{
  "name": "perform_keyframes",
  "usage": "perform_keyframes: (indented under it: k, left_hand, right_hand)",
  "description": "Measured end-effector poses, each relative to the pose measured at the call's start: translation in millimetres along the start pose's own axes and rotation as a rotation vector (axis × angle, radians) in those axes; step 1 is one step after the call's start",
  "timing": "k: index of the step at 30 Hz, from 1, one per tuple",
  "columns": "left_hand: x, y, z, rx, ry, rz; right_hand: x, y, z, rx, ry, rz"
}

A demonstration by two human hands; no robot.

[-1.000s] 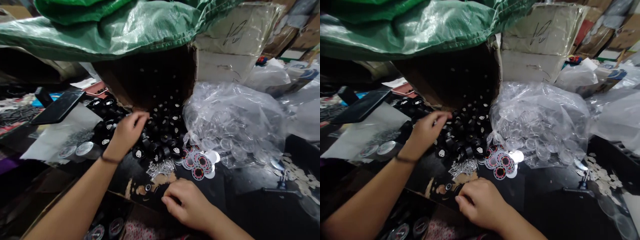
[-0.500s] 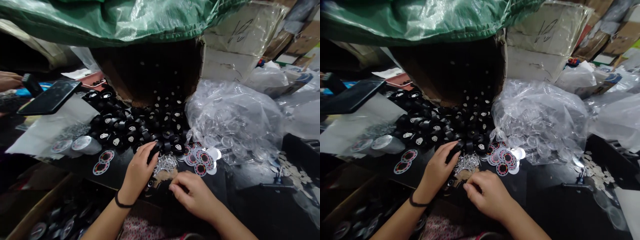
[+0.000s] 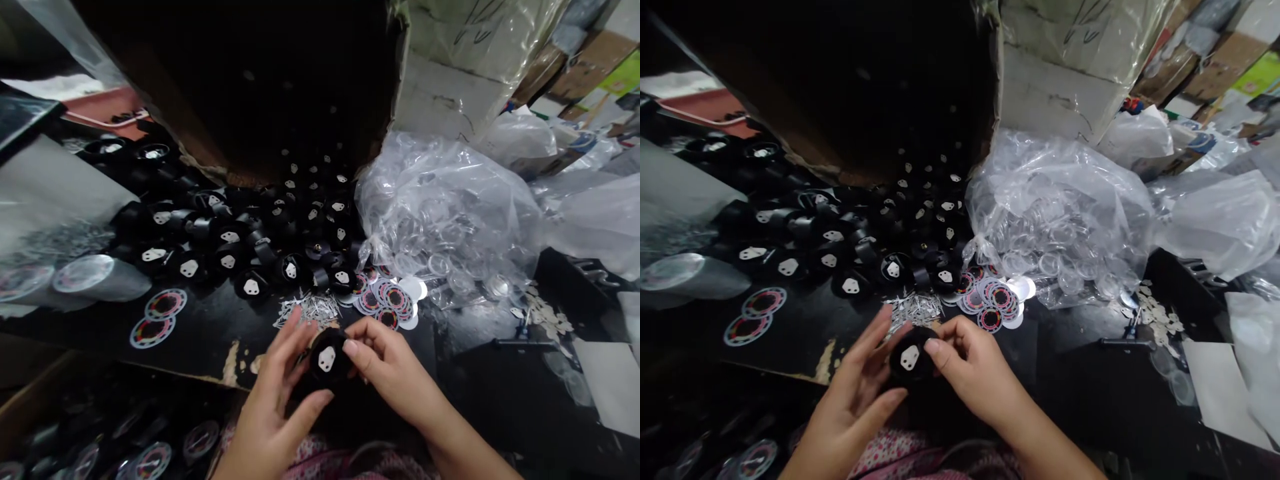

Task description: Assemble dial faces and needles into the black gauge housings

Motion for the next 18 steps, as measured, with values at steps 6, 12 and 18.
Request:
perform_keyframes:
  k: [6,12,18]
  left_hand:
    - [22,8,-10.2,-0.209,-0.523,-0.493]
    - [5,51,-51.4,-0.274,-0.053,-0.286]
    - [3,79,-32.9,-0.044,0.488,-0.083]
  right_hand:
    - [23,28,-8,0.038,-0.647,-0.213]
    - [35,63,-9,-0.053,-1.139,-0.352]
    - [23,62,7,0.015,-1.336,-0.399]
Point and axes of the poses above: each hand's wrist, its own y-axis towards the middle knuckle, its own z-axis out of the palm, x = y × z, the point moved 4 cm from there along y, towards the middle knuckle, and after that the axes turned 2 degrees about y, right-handed, at the moved point
